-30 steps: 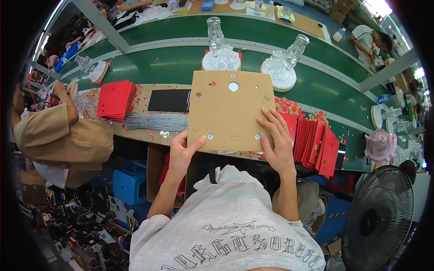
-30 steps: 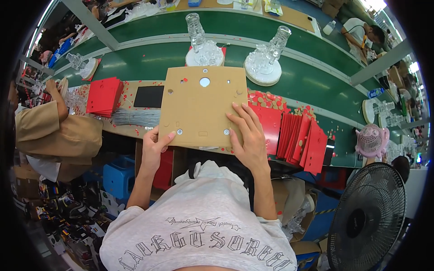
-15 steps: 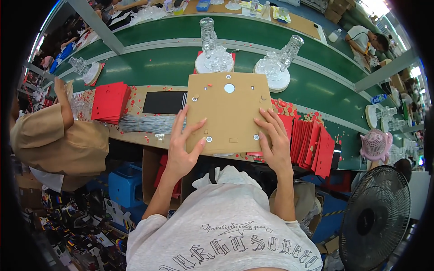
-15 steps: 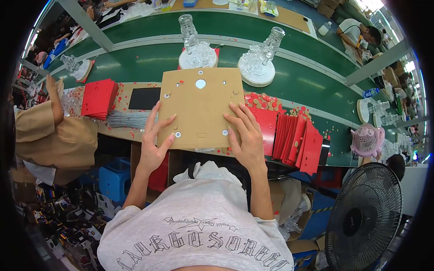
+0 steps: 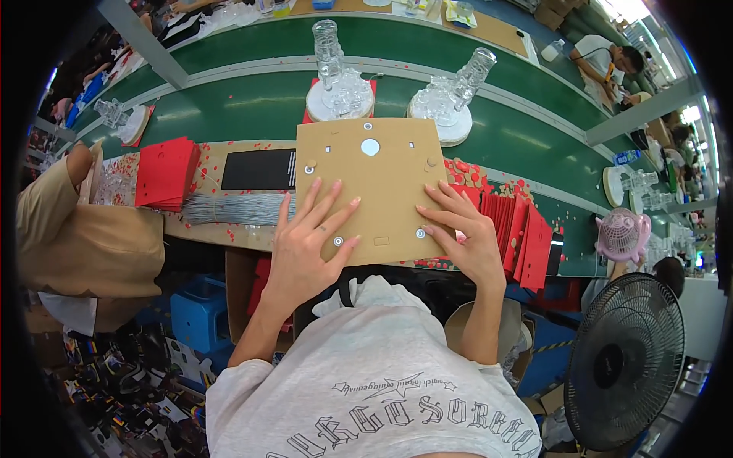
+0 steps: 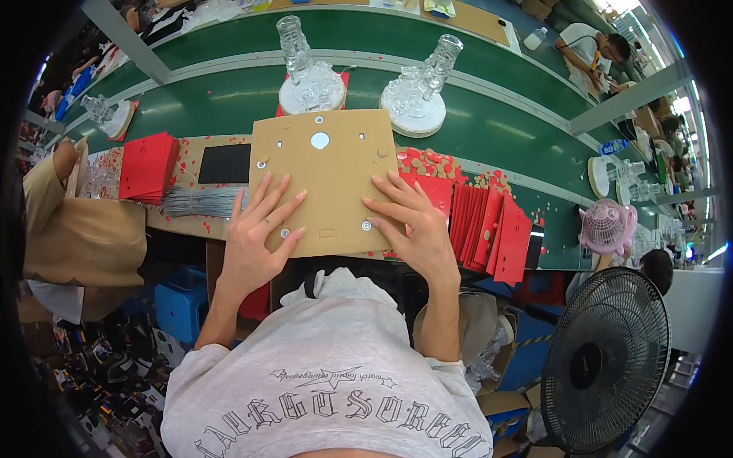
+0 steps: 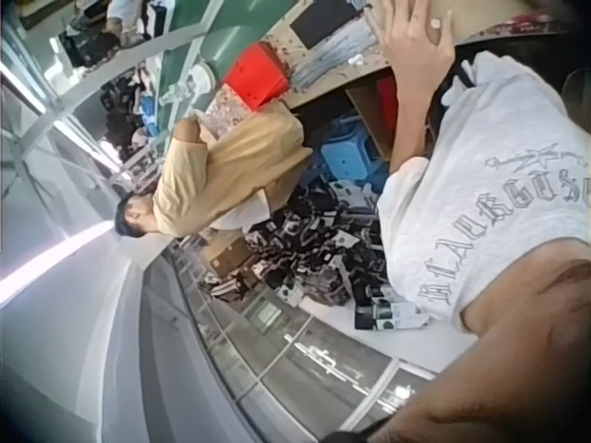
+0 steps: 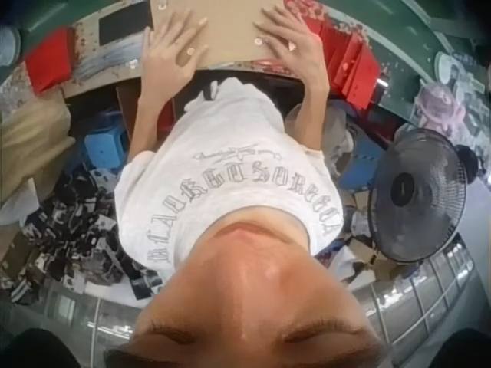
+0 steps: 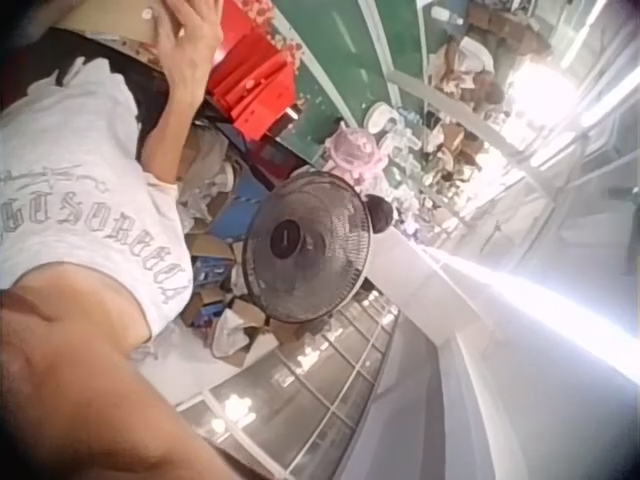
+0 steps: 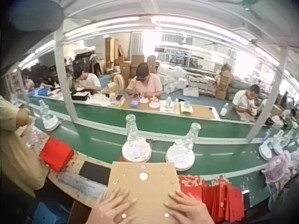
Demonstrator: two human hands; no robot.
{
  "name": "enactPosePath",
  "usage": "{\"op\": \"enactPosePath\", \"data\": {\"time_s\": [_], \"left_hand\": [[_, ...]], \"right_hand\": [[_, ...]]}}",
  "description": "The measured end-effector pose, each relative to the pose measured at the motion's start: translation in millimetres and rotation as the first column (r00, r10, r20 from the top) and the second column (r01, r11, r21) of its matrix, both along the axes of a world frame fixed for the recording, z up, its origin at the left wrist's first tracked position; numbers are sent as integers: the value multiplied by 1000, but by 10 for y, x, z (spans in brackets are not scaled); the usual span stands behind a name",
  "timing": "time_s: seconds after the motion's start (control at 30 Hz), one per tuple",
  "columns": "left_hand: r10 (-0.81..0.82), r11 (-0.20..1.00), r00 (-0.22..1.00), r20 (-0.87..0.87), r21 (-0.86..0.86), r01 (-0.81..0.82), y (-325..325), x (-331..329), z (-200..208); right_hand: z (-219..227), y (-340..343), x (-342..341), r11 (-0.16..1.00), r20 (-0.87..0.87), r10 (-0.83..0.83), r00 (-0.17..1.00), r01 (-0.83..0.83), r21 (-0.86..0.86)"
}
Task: Assembling components onto a square template as part of a light fixture manufacturing process.
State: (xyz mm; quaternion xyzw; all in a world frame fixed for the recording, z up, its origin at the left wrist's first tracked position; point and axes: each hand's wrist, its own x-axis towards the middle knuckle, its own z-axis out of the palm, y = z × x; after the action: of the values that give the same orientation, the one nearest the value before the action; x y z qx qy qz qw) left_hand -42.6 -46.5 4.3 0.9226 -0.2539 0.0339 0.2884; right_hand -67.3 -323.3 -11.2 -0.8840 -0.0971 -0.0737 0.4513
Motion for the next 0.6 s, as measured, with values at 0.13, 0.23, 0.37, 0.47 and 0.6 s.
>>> {"op": "enactPosePath", "data": {"time_s": [0.13, 0.23, 0.37, 0.47, 0.6], "left_hand": [[-40, 993, 998, 47, 115, 34, -59, 15, 84], [-87, 983, 990, 108, 168, 68, -102, 43, 97], [-91, 989, 992, 85, 125, 80, -137, 79, 108], [-127, 992, 992, 17, 26, 127, -109, 120, 89], [-244, 965, 970, 19, -92, 245, -253, 120, -2]], "right_hand": [[119, -8, 24, 979, 0, 5, 1000, -5, -204], [69, -55, 28, 960, 75, 21, 997, 1, -279], [34, 49, -44, 959, 293, 57, 954, 30, -282], [29, 312, -387, 996, 471, 15, 882, 28, -84], [-589, 579, -619, 889, 161, 457, 875, -456, -49]]}}
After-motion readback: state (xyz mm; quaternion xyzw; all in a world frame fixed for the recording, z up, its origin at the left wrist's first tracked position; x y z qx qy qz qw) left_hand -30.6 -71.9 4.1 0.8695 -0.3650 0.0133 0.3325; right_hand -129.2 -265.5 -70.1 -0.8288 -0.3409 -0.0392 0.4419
